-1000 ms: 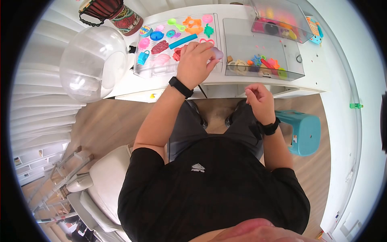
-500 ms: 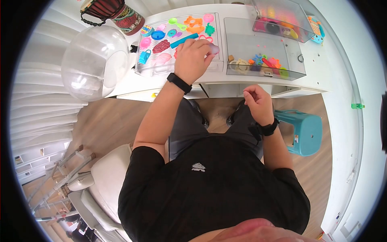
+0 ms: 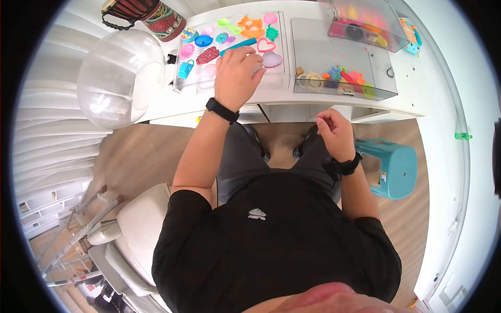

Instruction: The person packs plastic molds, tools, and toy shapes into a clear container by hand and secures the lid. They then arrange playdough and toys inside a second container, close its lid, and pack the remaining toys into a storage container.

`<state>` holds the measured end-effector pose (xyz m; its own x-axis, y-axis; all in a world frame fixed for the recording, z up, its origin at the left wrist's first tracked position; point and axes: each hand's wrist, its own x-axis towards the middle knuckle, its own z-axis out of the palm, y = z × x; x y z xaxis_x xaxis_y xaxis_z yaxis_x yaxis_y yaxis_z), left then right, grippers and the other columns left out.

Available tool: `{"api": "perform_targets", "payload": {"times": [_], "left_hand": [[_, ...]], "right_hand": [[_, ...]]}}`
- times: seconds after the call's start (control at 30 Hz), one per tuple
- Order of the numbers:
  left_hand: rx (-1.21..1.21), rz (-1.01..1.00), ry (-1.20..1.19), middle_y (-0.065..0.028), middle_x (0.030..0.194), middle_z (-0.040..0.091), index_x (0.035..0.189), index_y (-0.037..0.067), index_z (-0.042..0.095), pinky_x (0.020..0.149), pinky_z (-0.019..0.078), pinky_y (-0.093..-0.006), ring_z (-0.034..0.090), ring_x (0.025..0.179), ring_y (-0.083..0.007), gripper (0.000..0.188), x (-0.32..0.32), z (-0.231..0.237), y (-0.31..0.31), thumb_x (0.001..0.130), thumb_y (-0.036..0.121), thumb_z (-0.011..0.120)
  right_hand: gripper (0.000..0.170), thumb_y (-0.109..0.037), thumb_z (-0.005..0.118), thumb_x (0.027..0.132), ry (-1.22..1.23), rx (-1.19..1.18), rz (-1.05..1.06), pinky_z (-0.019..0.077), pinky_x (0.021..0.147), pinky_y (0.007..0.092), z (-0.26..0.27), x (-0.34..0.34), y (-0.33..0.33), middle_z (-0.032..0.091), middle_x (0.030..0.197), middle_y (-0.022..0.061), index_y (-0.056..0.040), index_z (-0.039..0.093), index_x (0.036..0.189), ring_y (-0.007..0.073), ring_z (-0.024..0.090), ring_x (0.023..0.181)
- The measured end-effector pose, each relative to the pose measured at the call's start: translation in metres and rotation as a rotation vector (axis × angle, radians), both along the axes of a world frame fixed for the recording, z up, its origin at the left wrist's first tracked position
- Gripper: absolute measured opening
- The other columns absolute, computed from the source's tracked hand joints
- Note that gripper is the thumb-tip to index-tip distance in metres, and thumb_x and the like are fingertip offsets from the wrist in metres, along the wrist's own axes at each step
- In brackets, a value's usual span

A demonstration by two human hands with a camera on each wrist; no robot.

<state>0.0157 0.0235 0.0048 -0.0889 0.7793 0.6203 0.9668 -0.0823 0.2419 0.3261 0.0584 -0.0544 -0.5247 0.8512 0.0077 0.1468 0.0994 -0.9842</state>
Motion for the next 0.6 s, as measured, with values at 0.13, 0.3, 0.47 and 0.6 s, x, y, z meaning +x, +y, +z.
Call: {"api": "perform_targets", "payload": {"times": [0.13,0.3,0.47,0.6], "left_hand": [[-0.033,0.073,0.02,0.0007,0.107,0.067,0.097,0.016,0.075,0.086,0.0457,-0.045,0.061,0.104,-0.0256,0.021,-0.002,0.0,-0.008,0.079,0.016,0.085],[-0.046,0.074,0.061,0.0022,0.104,0.071,0.092,0.014,0.077,0.086,0.0471,-0.0438,0.062,0.1,-0.0259,0.011,-0.007,-0.004,-0.006,0.083,0.017,0.082],[-0.018,0.077,0.063,0.0016,0.102,0.072,0.094,0.014,0.078,0.086,0.0477,-0.0434,0.063,0.098,-0.026,0.011,-0.003,-0.001,-0.006,0.084,0.016,0.082],[0.108,-0.094,-0.082,-0.0029,0.101,0.073,0.094,0.01,0.077,0.086,0.0509,-0.0426,0.065,0.096,-0.0273,0.013,0.009,-0.002,-0.006,0.083,0.008,0.082]], "right_hand": [[0.008,-0.007,0.071,0.097,-0.009,-0.006,0.013,0.0473,0.065,0.0232,0.001,-0.001,0.0,0.065,0.079,-0.0001,-0.0009,0.069,0.101,0.0059,0.056,0.07],[0.008,-0.007,0.071,0.097,-0.011,-0.006,0.022,0.0481,0.066,0.0234,0.003,-0.005,-0.002,0.066,0.08,0.0004,-0.001,0.07,0.102,0.0059,0.057,0.071],[0.008,-0.007,0.071,0.097,-0.016,0.011,0.024,0.0487,0.066,0.0237,0.002,-0.005,-0.002,0.066,0.081,0.0011,-0.0008,0.07,0.102,0.0065,0.058,0.071],[0.009,-0.007,0.071,0.097,-0.026,0.041,0.01,0.0495,0.067,0.0241,0.003,0.001,0.002,0.067,0.083,0.0015,-0.0004,0.07,0.103,0.0072,0.059,0.072]]}}
